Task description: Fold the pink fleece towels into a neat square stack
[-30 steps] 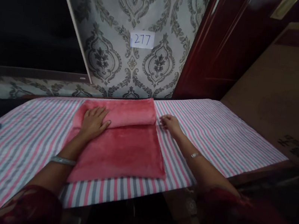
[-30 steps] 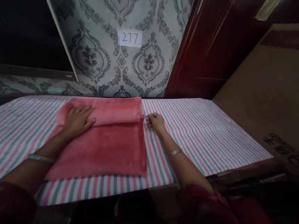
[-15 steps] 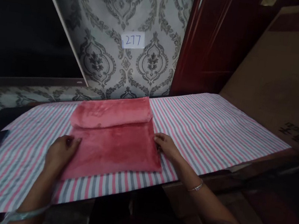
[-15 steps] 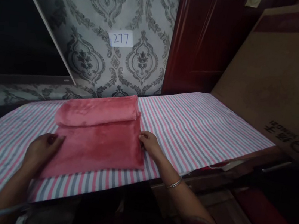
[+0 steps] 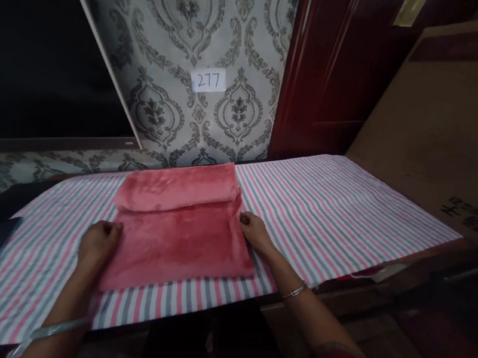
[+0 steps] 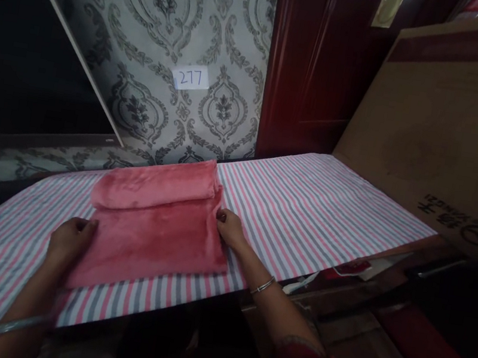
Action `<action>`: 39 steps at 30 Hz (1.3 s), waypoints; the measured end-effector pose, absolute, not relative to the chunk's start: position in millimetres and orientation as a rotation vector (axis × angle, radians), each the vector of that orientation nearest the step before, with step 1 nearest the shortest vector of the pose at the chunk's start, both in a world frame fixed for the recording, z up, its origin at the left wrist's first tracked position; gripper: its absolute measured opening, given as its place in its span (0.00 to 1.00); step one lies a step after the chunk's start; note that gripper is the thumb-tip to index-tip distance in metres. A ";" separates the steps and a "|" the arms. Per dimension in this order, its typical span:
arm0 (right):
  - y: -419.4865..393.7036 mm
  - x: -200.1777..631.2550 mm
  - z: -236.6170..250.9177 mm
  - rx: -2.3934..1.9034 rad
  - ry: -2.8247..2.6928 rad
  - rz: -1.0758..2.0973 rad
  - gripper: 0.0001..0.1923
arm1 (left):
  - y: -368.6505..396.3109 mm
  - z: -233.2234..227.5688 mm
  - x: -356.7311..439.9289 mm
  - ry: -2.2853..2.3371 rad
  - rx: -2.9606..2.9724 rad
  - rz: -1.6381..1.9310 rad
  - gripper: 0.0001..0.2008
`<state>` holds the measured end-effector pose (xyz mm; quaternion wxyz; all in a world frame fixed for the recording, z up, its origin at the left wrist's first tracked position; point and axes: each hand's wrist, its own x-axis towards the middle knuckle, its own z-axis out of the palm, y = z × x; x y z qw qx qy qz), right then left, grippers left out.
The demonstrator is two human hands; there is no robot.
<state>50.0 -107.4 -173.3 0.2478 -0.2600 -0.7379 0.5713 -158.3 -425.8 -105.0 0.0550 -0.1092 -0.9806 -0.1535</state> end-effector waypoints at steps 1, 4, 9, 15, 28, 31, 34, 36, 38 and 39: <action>-106.0 48.0 -172.4 -0.714 -2.034 1.539 0.04 | -426.5 -104.2 -160.4 -2.990 -0.322 -0.506 0.17; -106.4 45.8 -166.9 -0.695 -2.096 1.479 0.04 | -426.5 -103.0 -166.8 -3.030 -0.293 -0.515 0.16; -112.5 46.4 -160.3 -0.637 -2.170 1.353 0.06 | -423.9 -106.8 -173.5 -3.011 -0.340 -0.433 0.13; -103.1 40.3 -165.5 -0.777 -2.245 1.305 0.10 | -421.7 -101.3 -166.1 -2.935 -0.293 -0.534 0.16; -102.9 49.3 -180.8 -0.772 -2.090 1.432 0.13 | -432.3 -112.4 -157.1 -2.944 -0.222 -0.571 0.16; -102.3 58.6 -186.8 -0.778 -1.963 1.584 0.16 | -437.9 -110.8 -160.8 -2.943 -0.221 -0.595 0.17; -102.9 56.9 -185.0 -0.772 -1.972 1.626 0.14 | -440.7 -109.3 -165.9 -3.005 -0.265 -0.606 0.16; -101.4 49.6 -180.8 -0.774 -1.992 1.624 0.11 | -438.9 -107.4 -170.7 -3.039 -0.316 -0.613 0.16; -97.6 39.9 -175.6 -0.776 -2.012 1.614 0.09 | -434.0 -104.5 -177.8 -3.052 -0.366 -0.606 0.18; -95.2 34.7 -173.1 -0.781 -2.020 1.604 0.09 | -430.6 -102.8 -182.0 -3.059 -0.385 -0.586 0.20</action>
